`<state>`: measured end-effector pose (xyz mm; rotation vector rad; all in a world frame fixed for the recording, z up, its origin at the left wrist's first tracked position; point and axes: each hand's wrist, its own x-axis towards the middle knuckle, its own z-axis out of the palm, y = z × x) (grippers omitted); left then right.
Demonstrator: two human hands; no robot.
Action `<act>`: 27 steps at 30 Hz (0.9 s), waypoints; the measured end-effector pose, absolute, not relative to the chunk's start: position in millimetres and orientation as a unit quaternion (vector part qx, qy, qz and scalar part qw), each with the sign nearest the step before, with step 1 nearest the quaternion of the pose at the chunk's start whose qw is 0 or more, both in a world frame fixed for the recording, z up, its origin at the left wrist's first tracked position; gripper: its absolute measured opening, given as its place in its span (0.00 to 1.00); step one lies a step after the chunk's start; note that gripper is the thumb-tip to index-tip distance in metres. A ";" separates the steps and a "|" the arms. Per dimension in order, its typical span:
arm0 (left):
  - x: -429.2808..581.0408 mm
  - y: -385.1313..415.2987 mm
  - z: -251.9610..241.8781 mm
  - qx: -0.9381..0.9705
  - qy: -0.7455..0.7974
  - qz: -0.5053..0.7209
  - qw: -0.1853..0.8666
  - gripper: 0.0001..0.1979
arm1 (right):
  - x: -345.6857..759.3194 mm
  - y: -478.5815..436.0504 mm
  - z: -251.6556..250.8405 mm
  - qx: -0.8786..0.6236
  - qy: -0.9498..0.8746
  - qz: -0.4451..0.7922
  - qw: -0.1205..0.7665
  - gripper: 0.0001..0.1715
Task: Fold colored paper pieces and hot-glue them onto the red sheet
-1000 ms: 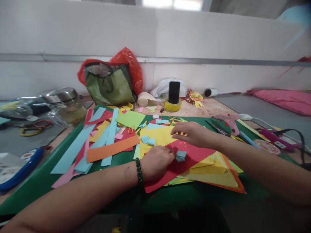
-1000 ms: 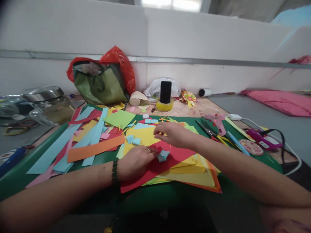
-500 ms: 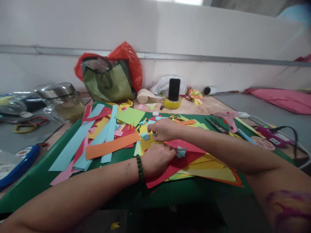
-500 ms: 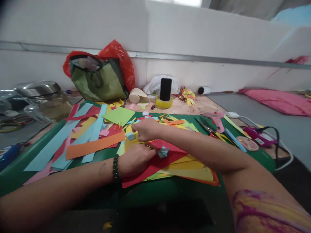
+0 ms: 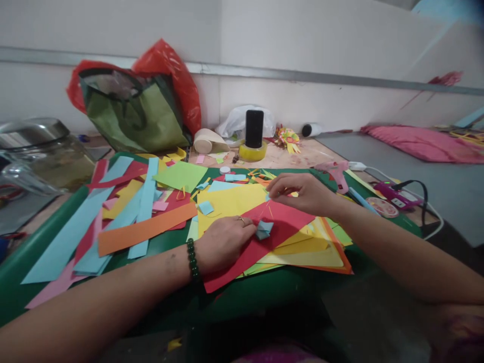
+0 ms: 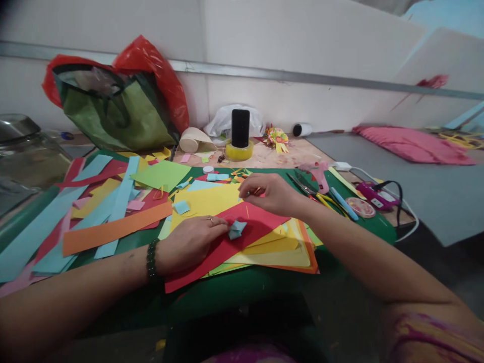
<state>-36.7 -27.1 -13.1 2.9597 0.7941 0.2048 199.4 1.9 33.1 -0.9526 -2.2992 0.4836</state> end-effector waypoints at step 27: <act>-37.0 -27.4 -14.0 0.964 0.257 0.067 0.032 0.13 | 185.6 -8.6 -7.7 -0.454 -0.786 0.315 0.279 0.06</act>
